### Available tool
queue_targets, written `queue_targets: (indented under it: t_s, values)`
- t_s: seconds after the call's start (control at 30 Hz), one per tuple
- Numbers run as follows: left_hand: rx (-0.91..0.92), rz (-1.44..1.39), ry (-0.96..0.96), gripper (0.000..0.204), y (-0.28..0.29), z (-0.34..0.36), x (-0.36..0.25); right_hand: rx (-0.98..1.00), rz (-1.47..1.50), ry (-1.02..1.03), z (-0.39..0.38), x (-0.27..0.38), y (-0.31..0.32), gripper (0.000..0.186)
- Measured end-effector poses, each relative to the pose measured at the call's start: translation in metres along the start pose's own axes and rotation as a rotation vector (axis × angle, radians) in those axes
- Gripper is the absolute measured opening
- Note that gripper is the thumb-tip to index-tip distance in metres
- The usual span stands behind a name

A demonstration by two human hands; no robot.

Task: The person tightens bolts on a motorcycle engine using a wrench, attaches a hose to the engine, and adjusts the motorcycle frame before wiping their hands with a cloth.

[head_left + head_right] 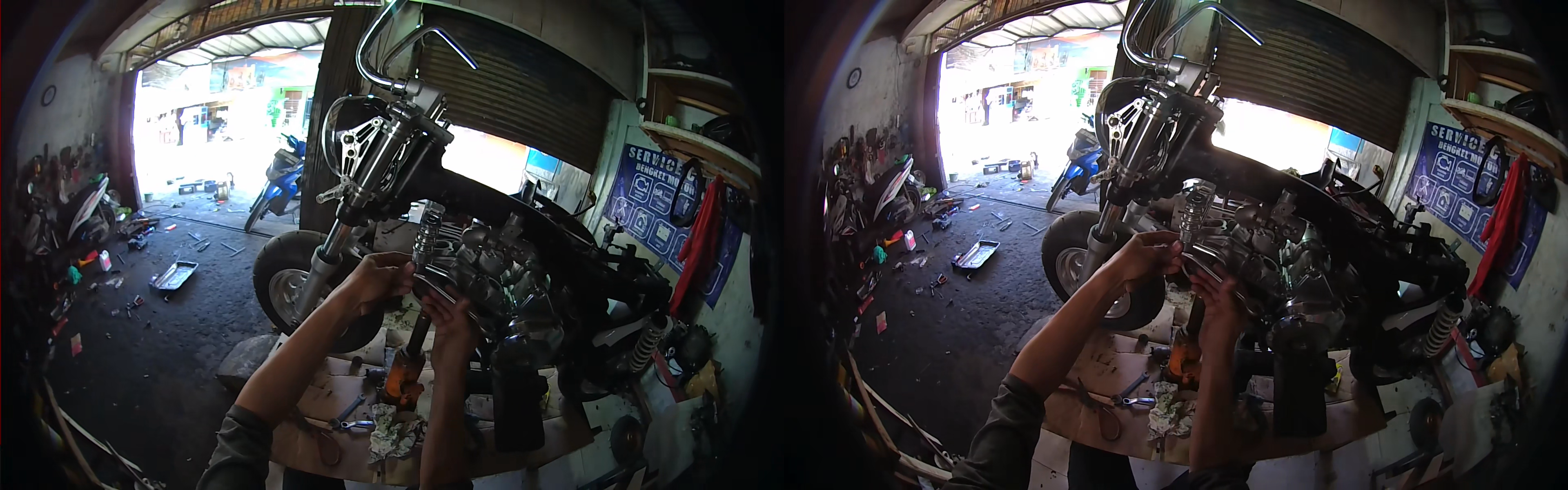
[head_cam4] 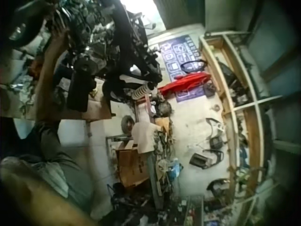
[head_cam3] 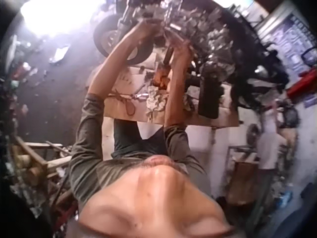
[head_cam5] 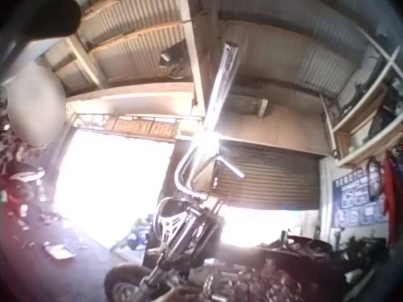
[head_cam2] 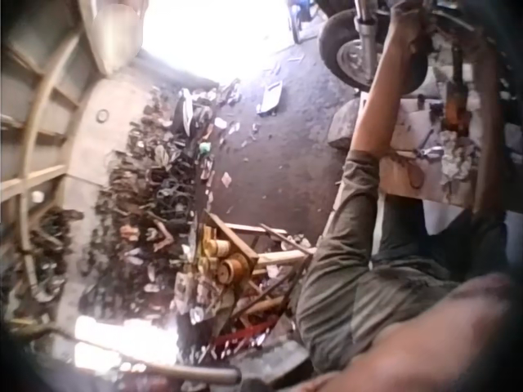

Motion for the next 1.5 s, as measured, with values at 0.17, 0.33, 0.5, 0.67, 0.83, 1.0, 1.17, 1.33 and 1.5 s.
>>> queue_targets:
  t_s: [0.17,0.33,0.5,0.67,0.83,1.0,1.17,1.33,1.5]
  values:
    - [0.07,-0.013,0.03,0.038,0.001,0.003,0.003,0.023,-0.272,0.162,-0.02,0.0,-0.01,0.038]
    - [0.026,0.025,0.033,0.04,0.003,0.003,0.002,0.164,-0.718,0.472,-0.057,0.001,-0.046,0.032]
    - [-0.01,0.108,0.008,0.038,0.004,0.001,-0.004,0.298,-0.934,0.537,-0.063,-0.002,-0.062,0.035]
    - [0.055,-0.109,0.053,0.037,0.001,0.003,0.002,0.189,-0.728,0.484,-0.056,-0.006,-0.044,0.038]
    - [0.024,-0.031,0.015,0.033,0.002,0.003,0.005,0.072,-0.391,0.424,-0.02,0.0,-0.01,0.047]
    - [0.064,-0.048,0.02,0.036,0.002,0.002,0.004,0.085,-0.182,0.148,-0.006,0.002,0.002,0.048]
    - [0.09,-0.08,0.061,0.039,0.001,0.002,0.008,0.096,-0.445,0.297,-0.037,0.003,-0.018,0.036]
    - [0.082,-0.064,0.017,0.036,0.004,0.006,0.006,0.289,-0.886,0.526,-0.057,0.007,-0.052,0.031]
    - [0.067,-0.005,-0.016,0.034,0.006,0.005,-0.001,0.357,-1.048,0.602,-0.067,0.008,-0.07,0.04]
Point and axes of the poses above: each hand's wrist, its own z-axis towards the middle knuckle, its own y-axis out of the back of the hand, x = y × z, the point moved 4 cm from there along z, towards the middle knuckle, and after that the axes turned 14 degrees about y, right-handed, at the moved point
